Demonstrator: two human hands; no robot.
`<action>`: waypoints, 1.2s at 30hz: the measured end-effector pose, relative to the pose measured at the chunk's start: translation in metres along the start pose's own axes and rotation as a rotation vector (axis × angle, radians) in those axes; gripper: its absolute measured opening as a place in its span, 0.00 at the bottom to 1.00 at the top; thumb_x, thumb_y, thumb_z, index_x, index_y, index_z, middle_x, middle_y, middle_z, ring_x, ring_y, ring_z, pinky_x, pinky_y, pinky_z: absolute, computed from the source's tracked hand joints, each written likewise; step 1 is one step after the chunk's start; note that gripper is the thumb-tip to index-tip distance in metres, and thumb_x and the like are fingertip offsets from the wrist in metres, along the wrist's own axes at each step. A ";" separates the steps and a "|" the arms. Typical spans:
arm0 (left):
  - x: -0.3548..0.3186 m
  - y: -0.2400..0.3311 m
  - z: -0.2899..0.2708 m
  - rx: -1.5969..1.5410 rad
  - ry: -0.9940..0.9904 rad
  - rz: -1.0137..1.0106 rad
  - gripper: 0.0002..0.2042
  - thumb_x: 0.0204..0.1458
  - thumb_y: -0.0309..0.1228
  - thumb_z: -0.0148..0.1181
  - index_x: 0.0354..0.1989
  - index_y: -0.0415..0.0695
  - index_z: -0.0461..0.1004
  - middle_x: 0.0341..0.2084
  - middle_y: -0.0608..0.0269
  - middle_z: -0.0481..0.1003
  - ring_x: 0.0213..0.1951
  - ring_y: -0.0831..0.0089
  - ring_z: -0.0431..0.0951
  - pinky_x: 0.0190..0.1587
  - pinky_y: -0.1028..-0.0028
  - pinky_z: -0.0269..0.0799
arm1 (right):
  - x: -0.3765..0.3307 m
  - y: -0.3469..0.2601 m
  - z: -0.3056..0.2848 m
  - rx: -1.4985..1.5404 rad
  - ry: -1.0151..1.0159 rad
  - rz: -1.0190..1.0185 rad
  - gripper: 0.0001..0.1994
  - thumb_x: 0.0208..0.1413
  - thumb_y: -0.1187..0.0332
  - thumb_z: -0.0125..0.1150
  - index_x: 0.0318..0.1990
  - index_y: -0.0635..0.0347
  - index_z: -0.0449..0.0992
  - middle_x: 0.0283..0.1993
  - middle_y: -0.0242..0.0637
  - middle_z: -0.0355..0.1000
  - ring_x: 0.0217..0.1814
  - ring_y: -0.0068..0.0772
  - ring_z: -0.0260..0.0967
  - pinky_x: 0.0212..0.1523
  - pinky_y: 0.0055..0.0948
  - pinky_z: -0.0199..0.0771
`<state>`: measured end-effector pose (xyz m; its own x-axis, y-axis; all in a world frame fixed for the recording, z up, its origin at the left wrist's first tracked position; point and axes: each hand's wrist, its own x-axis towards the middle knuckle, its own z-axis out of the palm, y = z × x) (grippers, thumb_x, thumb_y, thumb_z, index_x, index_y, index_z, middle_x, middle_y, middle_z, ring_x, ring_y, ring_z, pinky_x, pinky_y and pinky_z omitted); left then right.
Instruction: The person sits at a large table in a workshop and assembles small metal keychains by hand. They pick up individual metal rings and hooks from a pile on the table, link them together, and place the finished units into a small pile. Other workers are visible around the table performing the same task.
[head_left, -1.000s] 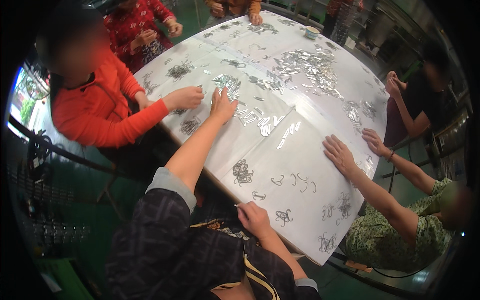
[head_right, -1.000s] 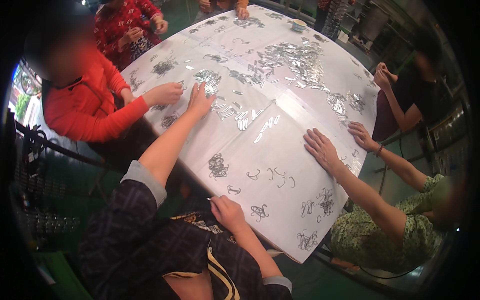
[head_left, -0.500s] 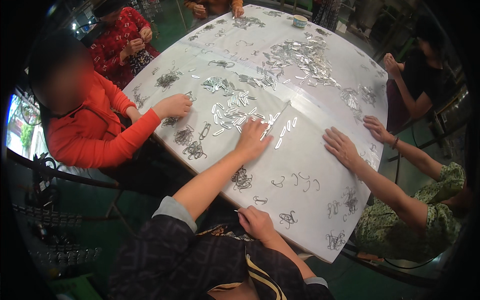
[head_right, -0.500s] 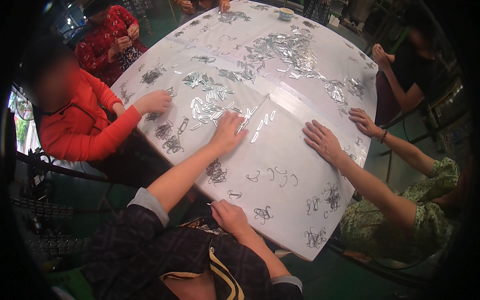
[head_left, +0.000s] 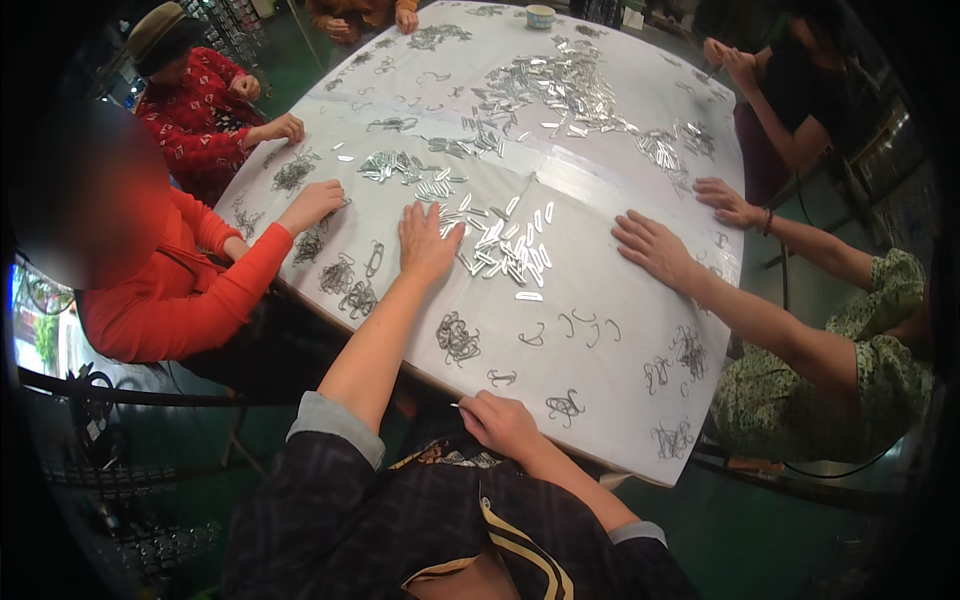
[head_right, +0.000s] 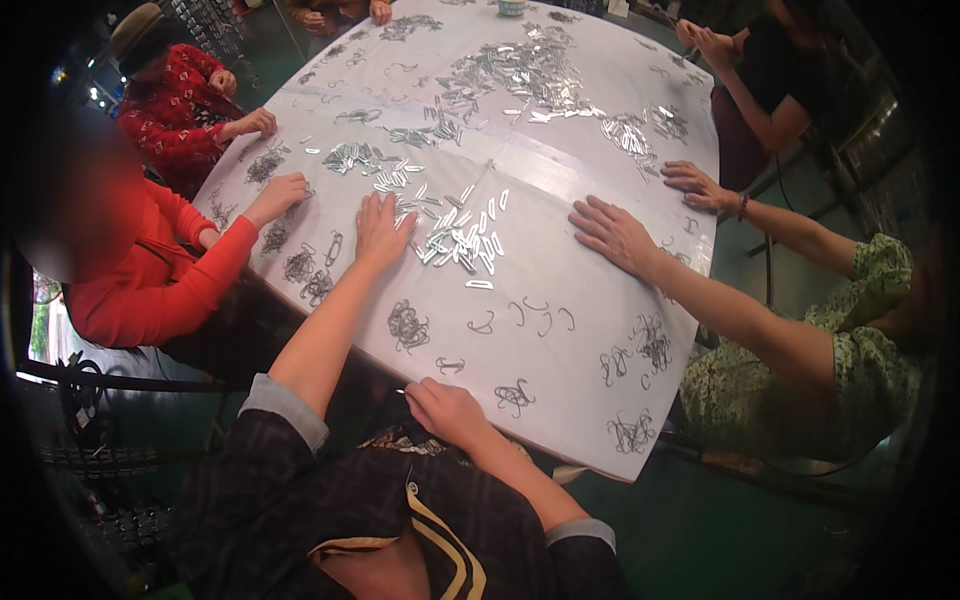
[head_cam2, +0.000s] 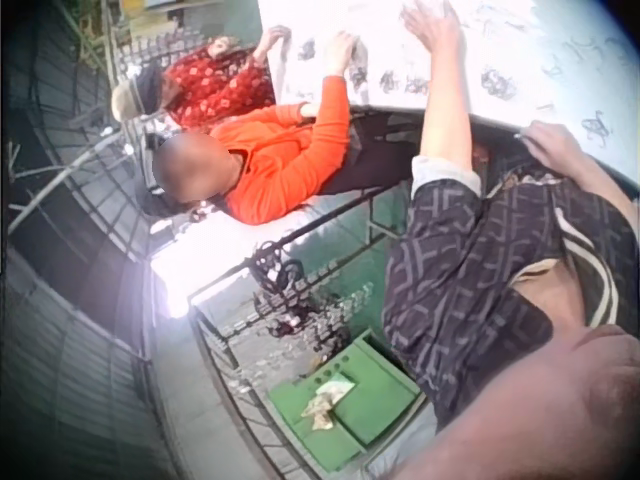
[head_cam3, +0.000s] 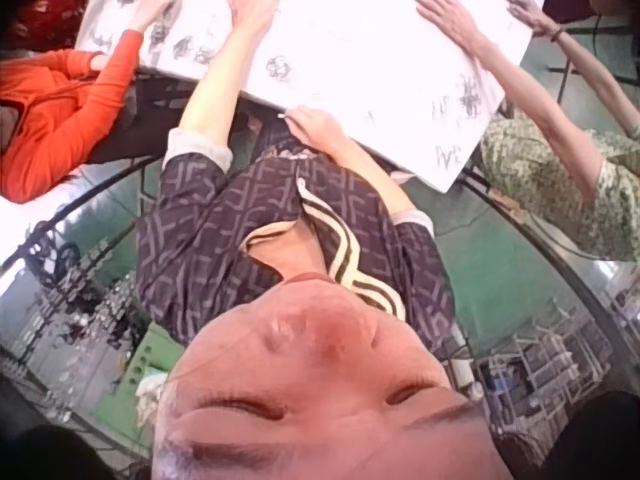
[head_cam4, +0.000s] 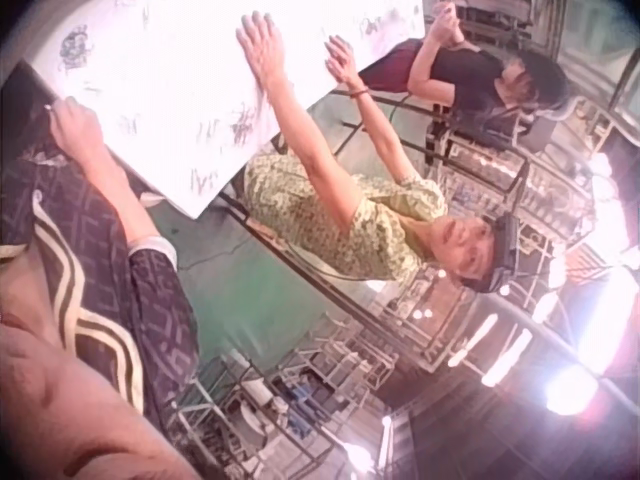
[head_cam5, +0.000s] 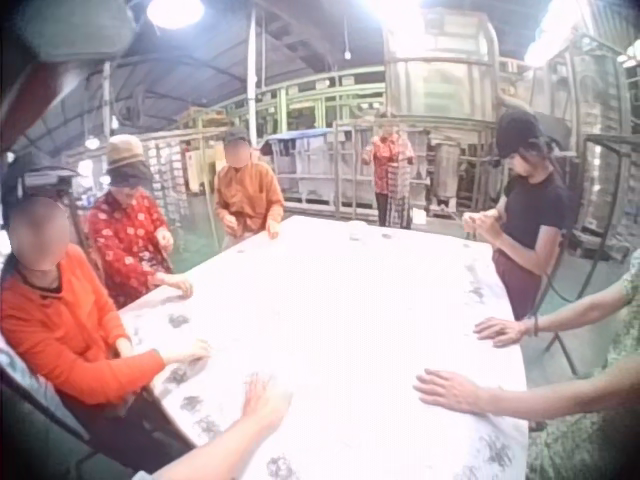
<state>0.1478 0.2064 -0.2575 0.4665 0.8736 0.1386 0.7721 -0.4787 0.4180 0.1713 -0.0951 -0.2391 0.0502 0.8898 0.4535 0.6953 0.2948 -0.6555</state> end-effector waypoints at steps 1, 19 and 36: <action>-0.008 0.009 0.006 -0.023 -0.006 0.046 0.36 0.57 0.54 0.49 0.66 0.39 0.57 0.68 0.39 0.49 0.71 0.45 0.42 0.71 0.54 0.36 | -0.002 0.000 0.000 0.007 0.003 0.009 0.07 0.51 0.71 0.64 0.36 0.57 0.72 0.26 0.36 0.65 0.22 0.40 0.69 0.22 0.36 0.70; -0.120 0.117 -0.025 0.076 -0.314 0.648 0.04 0.45 0.26 0.60 0.26 0.39 0.79 0.27 0.57 0.78 0.33 0.57 0.79 0.37 0.64 0.76 | -0.006 0.002 0.002 0.018 0.026 -0.026 0.10 0.48 0.72 0.65 0.38 0.59 0.73 0.29 0.38 0.68 0.24 0.41 0.71 0.24 0.35 0.72; -0.128 0.142 -0.031 0.249 -0.286 0.423 0.05 0.42 0.27 0.61 0.25 0.39 0.79 0.25 0.54 0.79 0.29 0.64 0.81 0.31 0.69 0.77 | -0.016 0.014 0.008 0.039 -0.034 0.016 0.10 0.50 0.69 0.62 0.40 0.58 0.73 0.37 0.43 0.72 0.30 0.48 0.73 0.29 0.41 0.75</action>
<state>0.1846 0.0297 -0.1882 0.8291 0.5589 -0.0147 0.5545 -0.8185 0.1501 0.1738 -0.1025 -0.2604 0.0367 0.9058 0.4222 0.6664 0.2926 -0.6858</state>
